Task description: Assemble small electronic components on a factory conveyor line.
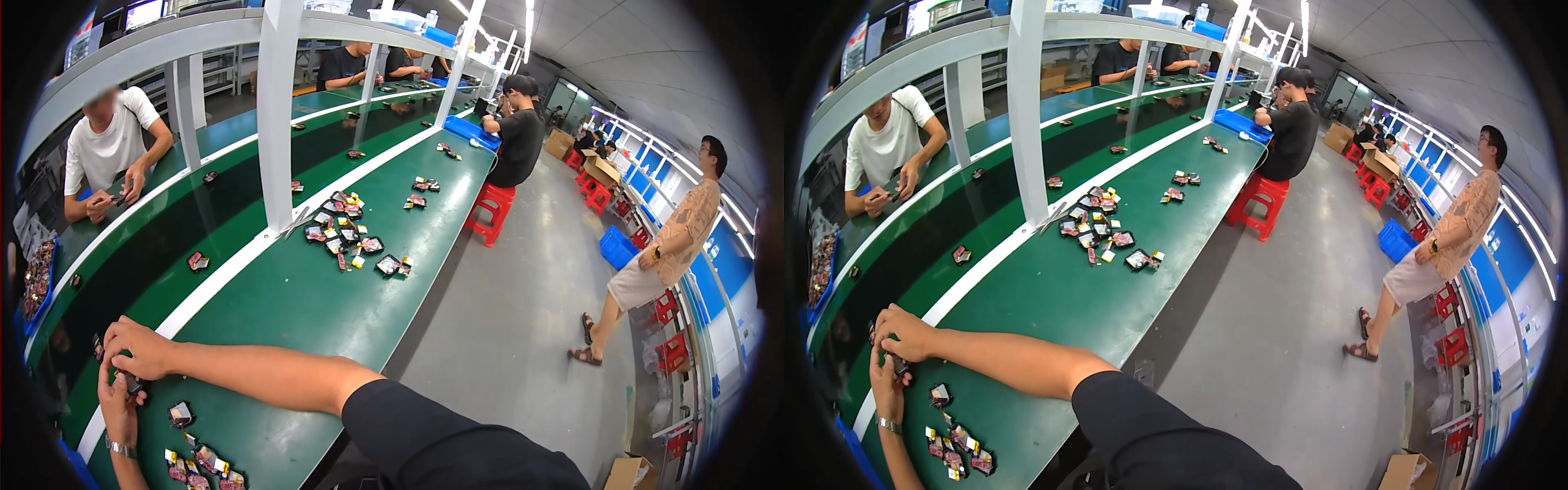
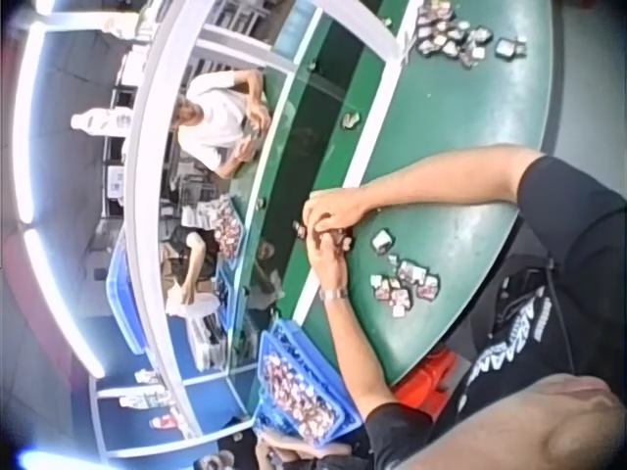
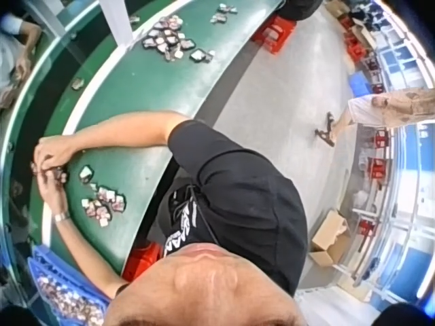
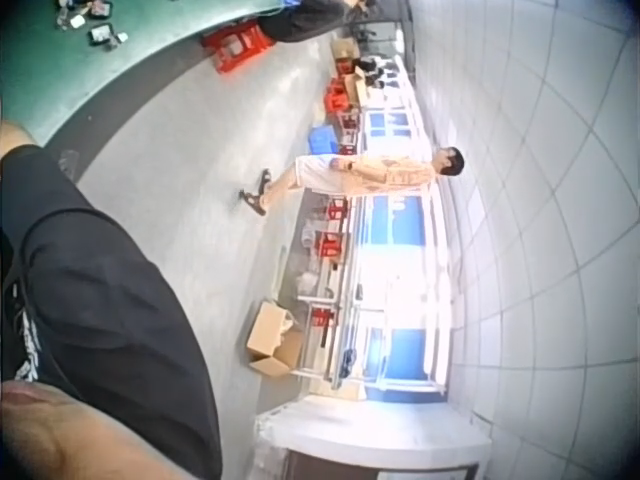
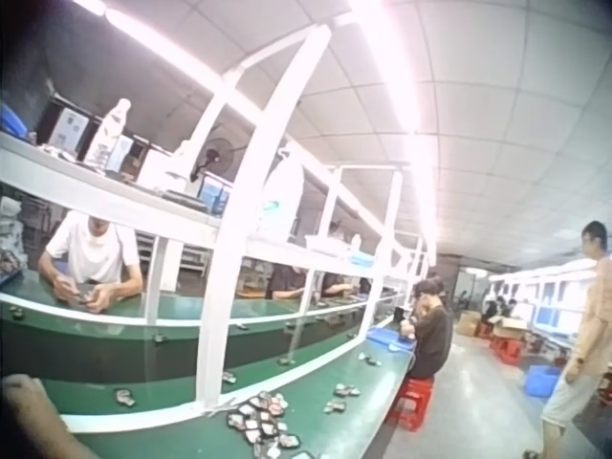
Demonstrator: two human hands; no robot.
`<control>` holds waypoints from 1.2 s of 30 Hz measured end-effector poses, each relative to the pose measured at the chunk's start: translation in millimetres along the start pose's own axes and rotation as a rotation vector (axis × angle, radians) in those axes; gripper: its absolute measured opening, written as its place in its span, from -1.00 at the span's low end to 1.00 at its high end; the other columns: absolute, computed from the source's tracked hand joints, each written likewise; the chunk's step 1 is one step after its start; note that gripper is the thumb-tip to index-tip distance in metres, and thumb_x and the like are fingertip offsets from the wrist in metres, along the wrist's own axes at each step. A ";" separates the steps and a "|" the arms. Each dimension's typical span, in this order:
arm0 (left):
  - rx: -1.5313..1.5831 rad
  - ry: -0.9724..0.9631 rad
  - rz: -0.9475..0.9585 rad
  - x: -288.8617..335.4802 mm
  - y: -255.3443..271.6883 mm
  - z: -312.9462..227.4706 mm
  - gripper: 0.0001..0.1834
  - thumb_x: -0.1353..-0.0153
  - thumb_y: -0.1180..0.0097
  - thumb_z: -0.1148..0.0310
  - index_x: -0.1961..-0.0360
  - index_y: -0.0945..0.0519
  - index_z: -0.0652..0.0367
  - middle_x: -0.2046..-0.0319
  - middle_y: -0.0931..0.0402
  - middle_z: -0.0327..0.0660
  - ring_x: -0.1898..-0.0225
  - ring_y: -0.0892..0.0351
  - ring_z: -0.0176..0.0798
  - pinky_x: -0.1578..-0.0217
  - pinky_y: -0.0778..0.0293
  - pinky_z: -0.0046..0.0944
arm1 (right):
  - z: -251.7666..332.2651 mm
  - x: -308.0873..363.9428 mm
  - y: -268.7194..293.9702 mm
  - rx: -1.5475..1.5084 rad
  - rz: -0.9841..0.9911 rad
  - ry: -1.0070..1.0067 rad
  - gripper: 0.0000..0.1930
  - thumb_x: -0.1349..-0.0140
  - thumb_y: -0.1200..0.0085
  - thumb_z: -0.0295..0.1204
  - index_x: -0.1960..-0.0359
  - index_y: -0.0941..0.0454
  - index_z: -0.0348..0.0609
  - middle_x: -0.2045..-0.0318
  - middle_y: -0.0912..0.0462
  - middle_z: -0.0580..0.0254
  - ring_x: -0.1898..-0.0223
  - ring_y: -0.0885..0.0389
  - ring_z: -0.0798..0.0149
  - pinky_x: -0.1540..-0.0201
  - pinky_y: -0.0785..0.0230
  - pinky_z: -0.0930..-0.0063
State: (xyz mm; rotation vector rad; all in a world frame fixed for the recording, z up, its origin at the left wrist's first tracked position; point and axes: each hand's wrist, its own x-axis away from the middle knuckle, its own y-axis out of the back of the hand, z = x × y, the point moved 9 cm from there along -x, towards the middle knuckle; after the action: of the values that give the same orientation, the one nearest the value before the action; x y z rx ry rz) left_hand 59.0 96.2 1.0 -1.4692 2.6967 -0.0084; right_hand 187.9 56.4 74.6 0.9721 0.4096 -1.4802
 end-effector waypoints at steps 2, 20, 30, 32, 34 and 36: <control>0.025 0.002 -0.030 2.5 6.4 -3.7 -0.55 -0.36 -0.07 0.27 -0.21 -0.35 0.17 0.18 -0.52 -0.28 0.40 -0.50 -0.48 0.49 -0.44 -0.50 | -7.1 -2.8 -11.3 -0.104 0.061 -0.050 -0.83 -0.09 -0.09 -0.45 0.30 -0.66 -0.19 0.25 -0.58 0.08 0.13 -0.56 0.05 0.00 -0.42 0.28; -0.140 -0.011 -0.179 5.6 8.5 -22.3 -0.68 -0.16 -0.07 0.68 0.09 -0.32 0.27 0.22 -0.55 -0.05 0.34 -0.68 -0.27 0.32 -0.66 -0.35 | -32.8 6.9 -12.5 -0.229 0.199 -0.350 -0.92 -0.19 -0.07 -0.57 0.29 -0.57 -0.23 0.04 -0.57 0.15 0.15 -0.62 0.33 0.07 -0.51 0.42; -0.182 0.040 -0.023 1.0 -1.8 -18.6 -0.65 -0.22 -0.05 0.62 -0.06 -0.46 0.22 0.24 -0.58 -0.11 0.34 -0.65 -0.36 0.35 -0.64 -0.41 | -45.9 15.3 -24.3 -0.387 0.337 -0.532 -0.67 -0.26 -0.12 -0.48 -0.06 -0.48 -0.22 0.11 -0.59 0.24 0.05 -0.56 0.36 -0.10 -0.40 0.40; -0.163 0.014 -0.021 3.2 -8.2 -19.8 -0.65 -0.23 -0.05 0.62 -0.06 -0.46 0.23 0.24 -0.59 -0.10 0.34 -0.65 -0.35 0.35 -0.64 -0.42 | -45.0 14.6 -19.8 -0.372 0.325 -0.527 -0.67 -0.23 -0.16 -0.49 -0.04 -0.50 -0.22 0.17 -0.58 0.28 0.12 -0.55 0.40 -0.03 -0.42 0.44; -0.137 0.000 -0.038 5.4 -8.0 -24.1 -0.66 -0.24 -0.03 0.62 -0.06 -0.47 0.27 0.25 -0.61 -0.09 0.34 -0.66 -0.34 0.35 -0.64 -0.41 | -41.4 13.3 -20.3 -0.364 0.314 -0.520 -0.66 -0.19 -0.20 -0.49 -0.02 -0.51 -0.22 0.23 -0.57 0.33 0.19 -0.54 0.44 0.05 -0.43 0.49; -0.132 0.022 -0.041 3.8 -3.3 -19.3 -0.66 -0.24 -0.02 0.63 -0.06 -0.46 0.28 0.25 -0.61 -0.09 0.35 -0.67 -0.33 0.36 -0.65 -0.40 | -31.4 7.7 -9.5 -0.140 0.230 -0.416 -0.70 -0.12 -0.25 -0.52 0.08 -0.58 -0.19 0.35 -0.51 0.34 0.33 -0.50 0.46 0.21 -0.42 0.57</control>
State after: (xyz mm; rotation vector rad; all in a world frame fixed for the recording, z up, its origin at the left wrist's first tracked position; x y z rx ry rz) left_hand 58.5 90.7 20.1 -1.5680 2.7321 0.1553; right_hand 190.0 76.6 47.8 0.5593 0.0926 -1.3787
